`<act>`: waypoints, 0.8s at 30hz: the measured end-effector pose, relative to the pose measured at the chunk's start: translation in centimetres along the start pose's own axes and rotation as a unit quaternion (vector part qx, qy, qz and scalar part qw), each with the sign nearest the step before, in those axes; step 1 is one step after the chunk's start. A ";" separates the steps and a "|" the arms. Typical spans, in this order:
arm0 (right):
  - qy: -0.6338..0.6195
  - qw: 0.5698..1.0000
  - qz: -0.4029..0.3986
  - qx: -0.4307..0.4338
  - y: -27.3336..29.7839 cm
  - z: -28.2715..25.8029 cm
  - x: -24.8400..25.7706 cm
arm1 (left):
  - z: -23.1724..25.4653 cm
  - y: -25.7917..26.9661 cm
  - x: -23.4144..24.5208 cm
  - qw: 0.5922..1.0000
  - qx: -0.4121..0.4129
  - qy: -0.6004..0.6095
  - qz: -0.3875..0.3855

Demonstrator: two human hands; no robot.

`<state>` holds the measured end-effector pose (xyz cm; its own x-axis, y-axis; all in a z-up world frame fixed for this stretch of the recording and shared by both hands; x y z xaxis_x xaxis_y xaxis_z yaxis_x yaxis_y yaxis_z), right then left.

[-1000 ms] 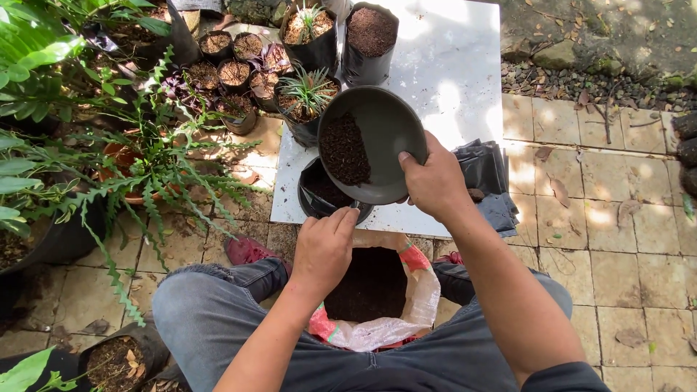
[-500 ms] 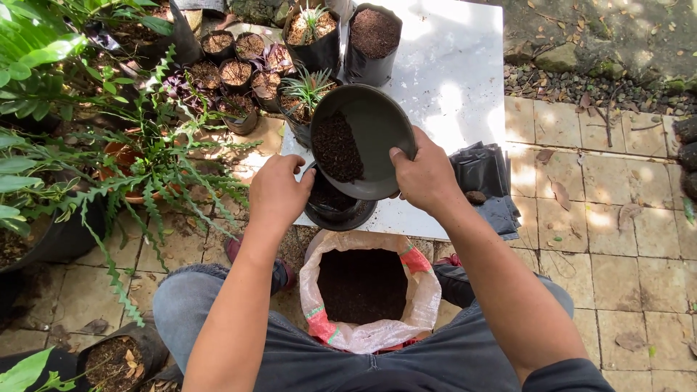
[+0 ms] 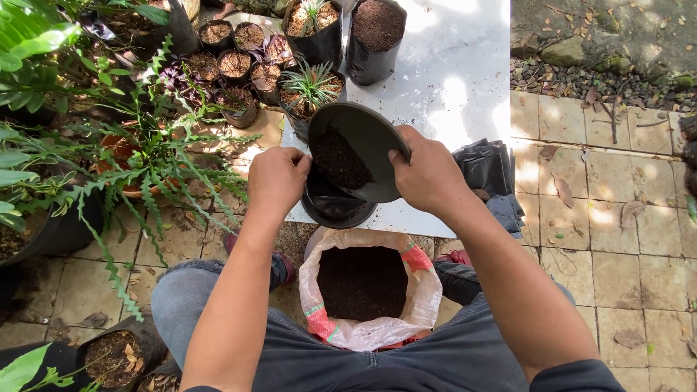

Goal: Filling a black plastic polybag with soil from a larger bag using a small bowl as a scoop.

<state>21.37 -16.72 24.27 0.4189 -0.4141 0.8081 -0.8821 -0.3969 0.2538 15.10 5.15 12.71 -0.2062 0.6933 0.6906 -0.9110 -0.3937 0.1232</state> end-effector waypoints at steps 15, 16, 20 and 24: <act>0.196 0.978 -0.010 0.077 1.3 -3.0 0.4 | -0.6 -1.0 -0.3 0.998 -0.052 -0.022 -0.016; 0.196 0.978 -0.009 0.077 1.3 -3.1 0.3 | -0.6 -0.9 -0.3 0.998 -0.053 -0.022 -0.017; 0.232 0.968 -0.011 0.094 1.4 -3.6 0.1 | -0.4 -0.5 -0.1 0.998 -0.054 -0.006 -0.018; 0.247 0.963 0.005 0.105 1.7 -3.8 -0.2 | -0.9 -0.7 -0.3 0.998 -0.057 -0.011 -0.017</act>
Point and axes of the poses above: each hand's wrist, its own y-axis away from the middle knuckle, its own x-axis out of the back of the hand, z = x × y, the point moved 1 cm from there along -y, towards the middle knuckle, and after that the axes turned 7 degrees about y, right-handed, at the moved point
